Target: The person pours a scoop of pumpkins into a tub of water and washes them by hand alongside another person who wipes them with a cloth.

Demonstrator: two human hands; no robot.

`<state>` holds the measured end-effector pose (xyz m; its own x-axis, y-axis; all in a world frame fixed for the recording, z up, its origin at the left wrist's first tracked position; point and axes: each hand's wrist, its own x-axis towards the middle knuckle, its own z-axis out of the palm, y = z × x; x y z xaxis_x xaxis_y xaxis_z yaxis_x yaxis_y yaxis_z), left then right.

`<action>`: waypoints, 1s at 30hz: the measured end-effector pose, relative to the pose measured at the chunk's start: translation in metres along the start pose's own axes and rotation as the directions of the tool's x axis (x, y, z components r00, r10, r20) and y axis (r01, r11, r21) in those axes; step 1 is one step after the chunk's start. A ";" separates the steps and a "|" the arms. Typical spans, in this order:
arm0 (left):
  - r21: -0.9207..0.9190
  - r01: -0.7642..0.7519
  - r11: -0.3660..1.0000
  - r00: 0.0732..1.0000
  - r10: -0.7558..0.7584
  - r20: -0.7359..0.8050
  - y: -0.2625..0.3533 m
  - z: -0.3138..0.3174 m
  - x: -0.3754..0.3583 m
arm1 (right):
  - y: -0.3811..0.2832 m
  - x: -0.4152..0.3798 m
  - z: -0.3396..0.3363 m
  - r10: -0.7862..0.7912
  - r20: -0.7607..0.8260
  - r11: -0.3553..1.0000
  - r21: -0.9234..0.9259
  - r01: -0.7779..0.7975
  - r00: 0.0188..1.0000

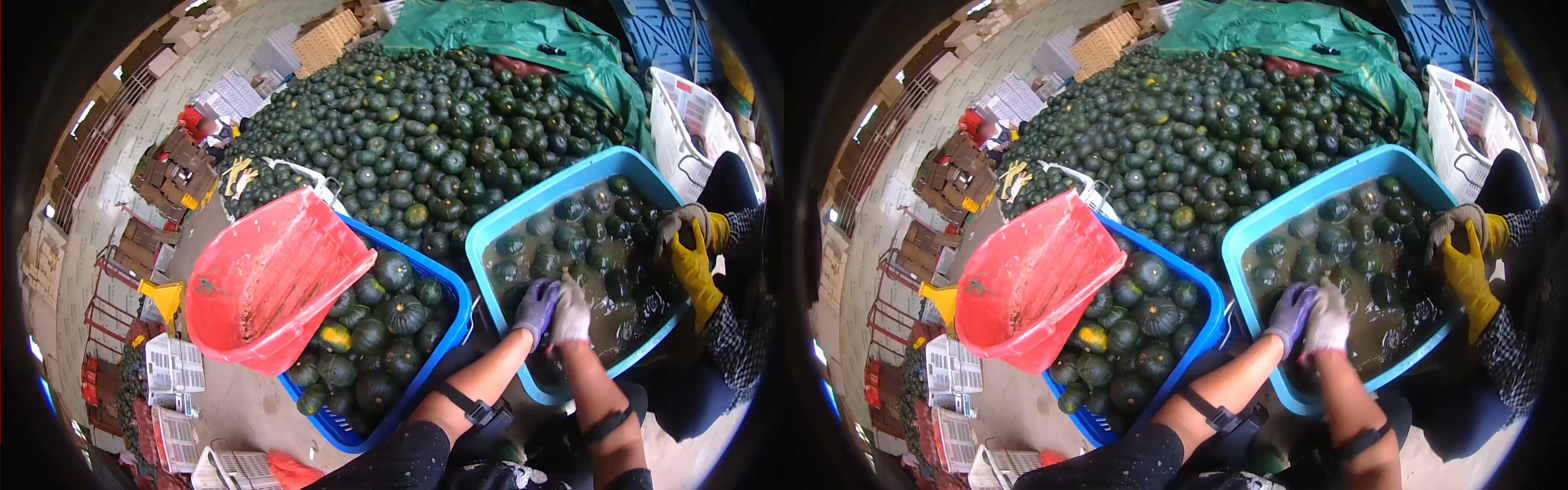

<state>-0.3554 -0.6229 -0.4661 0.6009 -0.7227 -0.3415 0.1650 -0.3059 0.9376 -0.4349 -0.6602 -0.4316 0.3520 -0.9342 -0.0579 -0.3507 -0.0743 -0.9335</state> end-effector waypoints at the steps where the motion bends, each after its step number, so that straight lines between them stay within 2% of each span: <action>1: 0.112 -0.056 0.992 0.998 0.054 0.017 0.001 0.005 -0.004 | -0.050 0.021 -0.035 0.514 0.253 0.823 0.123 -0.554 0.820; 2: 0.048 -0.106 0.993 0.989 0.101 0.107 0.009 0.009 -0.014 | -0.036 0.023 -0.035 0.572 0.245 0.751 0.226 -0.620 0.783; 3: 0.289 -0.157 0.944 0.987 0.157 0.024 0.029 0.007 -0.027 | -0.022 0.027 -0.035 0.627 0.236 0.667 0.329 -0.668 0.742; 4: 0.246 -0.178 0.953 0.981 0.192 -0.034 0.017 0.005 -0.016 | -0.014 0.017 -0.024 0.540 0.096 0.763 0.363 -0.534 0.836; 5: 0.083 -0.102 0.991 0.993 0.106 -0.044 0.001 0.004 0.001 | 0.008 0.006 0.010 0.262 -0.213 0.938 0.285 -0.197 0.941; 6: 0.042 -0.100 0.994 0.995 0.100 -0.002 -0.004 0.001 0.007 | 0.023 -0.001 0.030 0.050 -0.393 0.991 0.135 0.004 0.918; 7: 0.002 -0.091 0.996 0.996 0.091 0.019 -0.005 -0.004 0.010 | 0.032 -0.002 0.040 -0.068 -0.435 0.997 0.005 0.078 0.898; 8: 0.082 -0.121 0.989 0.992 0.117 0.052 0.000 -0.005 0.006 | 0.013 0.011 0.010 0.107 -0.171 0.994 0.014 -0.106 0.979; 9: 0.156 -0.167 0.974 0.985 0.157 0.075 0.009 -0.004 0.002 | -0.007 0.022 -0.022 0.270 0.111 0.962 -0.078 -0.263 0.956; 11: -0.117 -0.047 0.992 0.992 0.060 0.110 0.016 -0.003 0.000 | 0.024 0.051 -0.026 0.461 0.329 0.813 0.215 -0.541 0.824; 12: -0.338 -0.091 0.937 0.988 0.127 0.087 0.007 -0.007 0.008 | 0.035 0.042 -0.021 0.379 0.420 0.629 0.536 -0.563 0.824; 13: -0.458 0.070 0.886 0.996 -0.037 0.081 0.015 -0.012 0.011 | 0.007 0.024 -0.028 0.307 0.487 0.392 0.718 -0.575 0.818; 15: -0.709 0.219 0.671 0.972 -0.089 0.217 0.020 -0.012 0.015 | 0.012 0.013 -0.012 0.232 0.177 0.661 0.692 -0.289 0.956; 16: -0.633 0.116 0.766 0.989 -0.031 0.143 0.015 -0.007 0.017 | -0.025 0.000 -0.021 0.319 0.150 0.679 0.652 -0.337 0.936; 17: -0.282 -0.017 0.959 0.998 0.033 0.052 0.008 -0.005 0.016 | -0.002 0.005 -0.015 0.287 0.018 0.777 0.581 -0.244 0.958; 19: -0.546 0.213 0.810 0.971 -0.111 0.213 -0.006 0.007 0.012 | -0.004 0.014 -0.029 0.283 -0.112 0.872 0.444 -0.207 0.953; 20: -0.690 0.386 0.612 0.911 -0.135 0.390 -0.008 0.011 0.011 | 0.006 0.026 -0.025 0.320 -0.136 0.755 0.635 -0.166 0.938; 21: -0.662 0.357 0.659 0.924 -0.146 0.353 -0.009 0.010 0.012 | 0.025 0.038 -0.023 0.428 -0.004 0.493 0.839 -0.229 0.904; 23: -0.595 0.297 0.747 0.949 -0.163 0.270 0.032 0.004 0.003 | -0.001 0.027 -0.030 0.556 0.121 0.305 0.890 -0.337 0.822; 24: -0.626 0.391 0.675 0.909 -0.176 0.378 0.031 -0.006 0.010 | -0.007 0.016 -0.020 0.501 0.008 0.488 0.823 -0.290 0.865; 25: -0.609 0.377 0.698 0.916 -0.184 0.357 0.031 -0.014 0.017 | -0.011 0.007 -0.012 0.416 -0.093 0.655 0.720 -0.227 0.905; 26: -0.471 0.267 0.841 0.955 -0.164 0.247 0.030 -0.019 0.021 | -0.006 0.009 -0.010 0.354 -0.235 0.893 0.373 -0.252 0.905; 27: -0.294 0.161 0.942 0.982 -0.123 0.144 0.028 -0.023 0.022 | -0.004 0.009 -0.011 0.317 -0.132 0.934 0.212 -0.286 0.939; 28: 0.138 -0.043 0.989 0.999 0.039 0.031 0.033 -0.018 0.014 | -0.033 0.006 -0.028 0.297 -0.021 0.954 0.042 -0.296 0.955; 29: 0.553 -0.196 0.810 0.972 0.233 0.002 0.039 -0.010 0.004 | -0.048 0.008 -0.038 0.290 0.092 0.952 -0.130 -0.278 0.953; 30: 0.623 -0.266 0.736 0.947 0.320 0.026 0.042 -0.007 -0.003 | -0.012 0.021 -0.033 0.281 0.187 0.959 -0.033 -0.280 0.941</action>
<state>-0.3448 -0.6299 -0.4252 0.6013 -0.7986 -0.0246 -0.5256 -0.4186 0.7406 -0.4520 -0.6904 -0.4101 0.3951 -0.8350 -0.3830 -0.4636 0.1787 -0.8679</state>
